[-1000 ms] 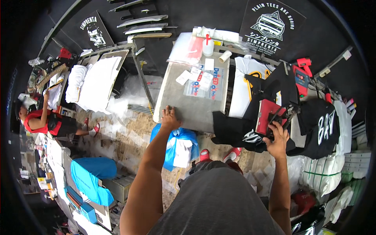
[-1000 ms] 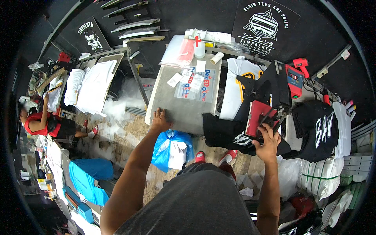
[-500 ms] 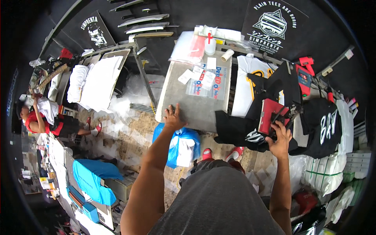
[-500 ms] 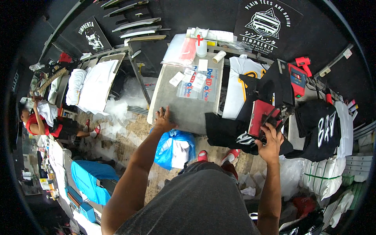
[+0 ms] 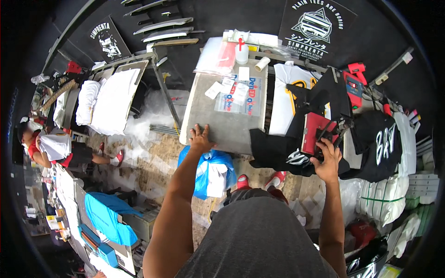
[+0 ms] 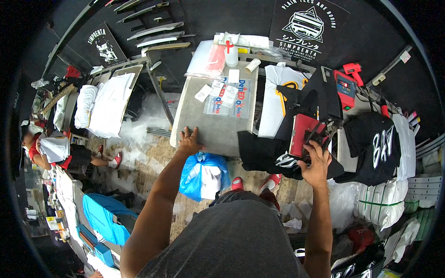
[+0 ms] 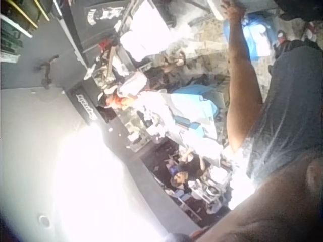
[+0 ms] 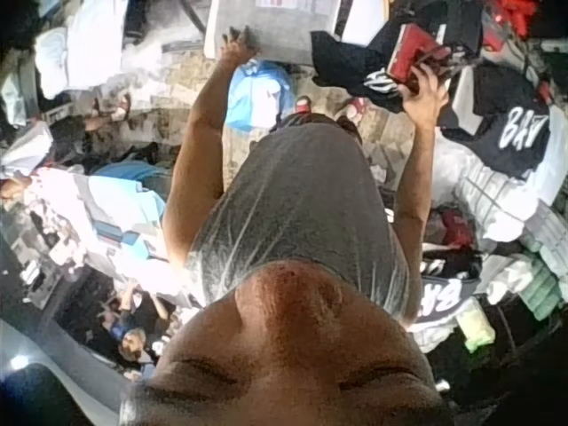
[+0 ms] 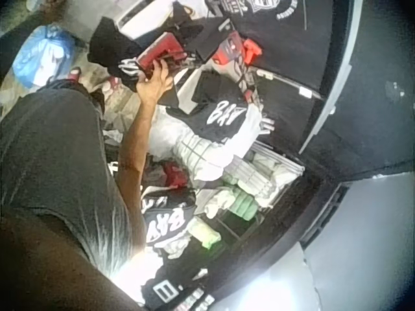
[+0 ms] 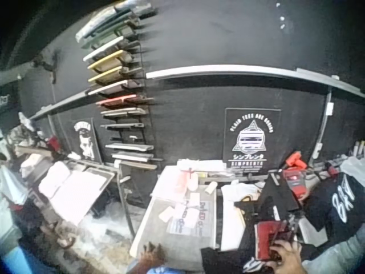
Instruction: The person positions shirts onto a heat press, places transfer labels on them, applies heat using the press, peels the backing film, and stacks the completed shirts.
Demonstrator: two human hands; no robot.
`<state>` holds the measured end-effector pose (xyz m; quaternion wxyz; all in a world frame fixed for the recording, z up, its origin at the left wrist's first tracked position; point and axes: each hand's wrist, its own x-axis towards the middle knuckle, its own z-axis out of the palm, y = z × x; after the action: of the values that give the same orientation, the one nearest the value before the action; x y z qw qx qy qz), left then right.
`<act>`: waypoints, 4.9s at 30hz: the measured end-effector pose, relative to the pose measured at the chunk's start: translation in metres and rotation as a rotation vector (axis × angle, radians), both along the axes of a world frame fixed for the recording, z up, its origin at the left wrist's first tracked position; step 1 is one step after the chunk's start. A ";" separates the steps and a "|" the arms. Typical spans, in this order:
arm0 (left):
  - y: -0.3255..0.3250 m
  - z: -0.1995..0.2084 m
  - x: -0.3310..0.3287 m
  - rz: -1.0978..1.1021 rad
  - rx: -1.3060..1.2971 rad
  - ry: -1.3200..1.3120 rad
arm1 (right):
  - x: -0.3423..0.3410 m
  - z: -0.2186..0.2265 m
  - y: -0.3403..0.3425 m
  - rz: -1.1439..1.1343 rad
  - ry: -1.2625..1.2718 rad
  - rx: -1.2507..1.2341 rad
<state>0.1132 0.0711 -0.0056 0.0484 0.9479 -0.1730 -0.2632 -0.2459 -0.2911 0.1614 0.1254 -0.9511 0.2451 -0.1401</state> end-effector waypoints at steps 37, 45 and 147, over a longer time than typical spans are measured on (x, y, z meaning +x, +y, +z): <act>0.010 0.012 0.000 -0.013 -0.048 0.041 | 0.002 -0.008 0.000 -0.009 0.034 -0.016; 0.010 0.006 0.002 -0.019 -0.040 0.040 | 0.000 -0.012 -0.001 0.008 0.022 -0.058; 0.033 -0.014 -0.054 0.050 -0.272 -0.116 | -0.004 -0.016 -0.004 0.067 -0.022 -0.022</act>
<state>0.0592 0.1040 -0.0195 0.1728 0.9503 -0.1857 -0.1807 -0.2498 -0.2949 0.1455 0.1221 -0.9585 0.2101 -0.1488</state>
